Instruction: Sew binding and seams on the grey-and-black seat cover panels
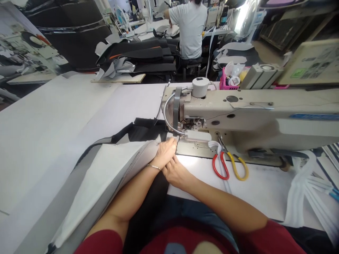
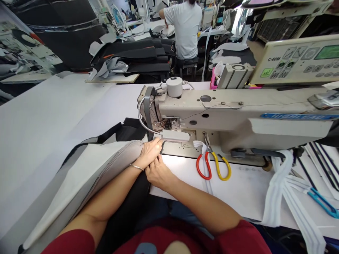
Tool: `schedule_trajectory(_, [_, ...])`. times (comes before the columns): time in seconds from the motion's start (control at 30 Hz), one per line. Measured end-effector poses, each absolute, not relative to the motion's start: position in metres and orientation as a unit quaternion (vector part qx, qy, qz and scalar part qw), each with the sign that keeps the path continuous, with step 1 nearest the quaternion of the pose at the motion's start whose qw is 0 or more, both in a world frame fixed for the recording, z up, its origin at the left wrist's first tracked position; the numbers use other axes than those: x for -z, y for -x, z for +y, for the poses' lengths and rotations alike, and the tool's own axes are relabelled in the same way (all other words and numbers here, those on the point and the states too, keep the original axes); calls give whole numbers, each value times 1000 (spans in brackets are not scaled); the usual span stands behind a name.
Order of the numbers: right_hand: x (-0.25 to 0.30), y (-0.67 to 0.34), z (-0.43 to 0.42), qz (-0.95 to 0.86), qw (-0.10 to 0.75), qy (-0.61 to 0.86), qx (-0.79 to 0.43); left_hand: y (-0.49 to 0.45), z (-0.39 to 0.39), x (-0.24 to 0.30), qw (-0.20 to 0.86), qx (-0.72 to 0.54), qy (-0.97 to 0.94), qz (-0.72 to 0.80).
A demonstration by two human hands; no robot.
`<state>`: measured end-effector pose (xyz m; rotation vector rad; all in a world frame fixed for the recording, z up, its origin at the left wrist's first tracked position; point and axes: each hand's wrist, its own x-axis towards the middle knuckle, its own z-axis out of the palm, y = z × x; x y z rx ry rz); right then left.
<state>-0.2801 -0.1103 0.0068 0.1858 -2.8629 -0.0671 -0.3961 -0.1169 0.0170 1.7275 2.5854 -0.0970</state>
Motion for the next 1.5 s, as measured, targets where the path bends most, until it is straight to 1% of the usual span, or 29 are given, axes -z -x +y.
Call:
schedule_trajectory(0.37, [-6,275,-108,-987,147,-56,26,392,-114,-18,26,29,-547,836])
schedule_trajectory(0.57, [-1,272,-107,-986,144,-69,38,384,-113,-15,-19,63,-563,824])
schedule_trajectory(0.7, [-1,270,-107,-986,144,-76,36,378,-116,-13,-41,58,-565,822])
schedule_trajectory(0.83, [2,273,-99,-984,164,-66,32,380,-110,-14,-42,49,-547,834])
schedule_trajectory(0.93, [3,276,-95,-984,172,-36,3,386,-103,-16,-40,41,-550,833])
schedule_trajectory(1.07, [-3,273,-102,-983,142,111,-42,390,-104,-26,-45,57,-586,807])
schedule_trajectory(1.13, [-5,269,-106,-973,115,188,-63,388,-111,-34,-84,69,-609,785])
schedule_trajectory(1.2, [-5,263,-109,-963,97,232,-93,386,-122,-44,-149,62,-619,769])
schedule_trajectory(1.27, [-2,257,-109,-958,105,233,-129,382,-133,-54,-206,39,-609,765])
schedule_trajectory(1.33, [3,253,-107,-955,132,209,-163,380,-140,-61,-229,23,-596,770])
schedule_trajectory(1.4, [9,250,-104,-952,152,180,-196,380,-143,-65,-217,27,-603,767])
schedule_trajectory(1.5, [15,251,-98,-946,168,164,-225,382,-142,-63,-167,58,-635,752])
